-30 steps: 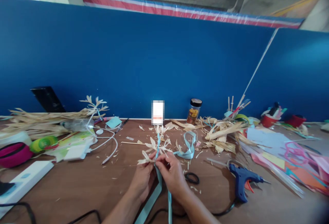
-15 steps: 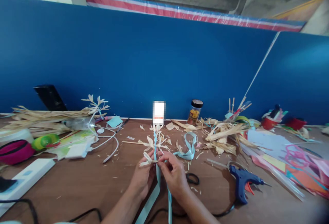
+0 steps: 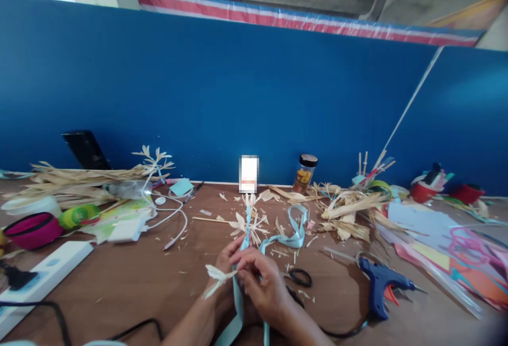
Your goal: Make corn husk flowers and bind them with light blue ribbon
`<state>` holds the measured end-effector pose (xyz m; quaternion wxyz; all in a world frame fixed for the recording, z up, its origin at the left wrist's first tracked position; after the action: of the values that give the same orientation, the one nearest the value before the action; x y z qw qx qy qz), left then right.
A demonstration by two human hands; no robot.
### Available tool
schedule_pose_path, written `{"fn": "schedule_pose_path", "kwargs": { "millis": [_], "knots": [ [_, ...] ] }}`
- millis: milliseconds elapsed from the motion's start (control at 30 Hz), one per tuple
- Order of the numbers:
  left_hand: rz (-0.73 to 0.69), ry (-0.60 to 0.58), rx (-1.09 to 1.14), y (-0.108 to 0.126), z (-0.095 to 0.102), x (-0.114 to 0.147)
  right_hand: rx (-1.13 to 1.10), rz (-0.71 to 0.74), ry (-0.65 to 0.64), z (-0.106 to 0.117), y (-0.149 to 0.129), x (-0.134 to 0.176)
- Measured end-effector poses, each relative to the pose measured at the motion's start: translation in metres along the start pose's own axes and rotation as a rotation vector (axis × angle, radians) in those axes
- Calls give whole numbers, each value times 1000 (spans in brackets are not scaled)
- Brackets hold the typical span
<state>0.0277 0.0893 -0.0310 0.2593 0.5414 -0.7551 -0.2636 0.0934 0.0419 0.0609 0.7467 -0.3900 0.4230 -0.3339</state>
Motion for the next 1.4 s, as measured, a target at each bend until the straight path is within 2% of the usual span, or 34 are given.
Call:
{"fn": "schedule_pose_path", "kwargs": {
  "millis": [133,200,267,333,433,533,600,700,867,967,1067,1233,1400],
  "knots": [
    [-26,43,10,6,-5,4,-41,-31,57,10,-14,-1],
    [-55,52,31,9,-5,5,-52,-67,103,24,-20,1],
    [-64,53,40,9,-3,5,-76,-106,211,46,-22,9],
    [-37,48,52,7,-3,3,-47,-176,357,72,-14,29],
    [-23,57,81,5,-2,1,117,-303,525,102,7,71],
    [-25,54,103,6,-3,1,324,-428,611,121,29,109],
    [-14,50,114,5,-3,1,487,-504,602,126,37,122],
    [-12,40,113,4,-2,1,695,-592,542,128,40,124],
    [-24,11,78,6,-2,0,921,-707,417,124,41,112],
    [-24,5,70,6,-3,0,1016,-763,307,118,48,107],
    [-22,0,50,7,-4,2,1039,-759,293,119,45,106],
    [-13,-55,-5,10,-14,3,858,-613,287,116,22,97],
    [-1,-141,-38,14,-38,9,316,-449,224,81,5,70]
  ]
}}
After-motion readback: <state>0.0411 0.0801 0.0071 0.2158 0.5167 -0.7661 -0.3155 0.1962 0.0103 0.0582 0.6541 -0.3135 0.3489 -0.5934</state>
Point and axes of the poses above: each hand's wrist, its own x-axis away from the middle knuckle, its own z-axis out of the back of the hand, y = z × x, the point moved 9 cm from there along -x, towards the middle knuckle, and after that the axes turned 11 degrees about -y, right-handed, at the moved point
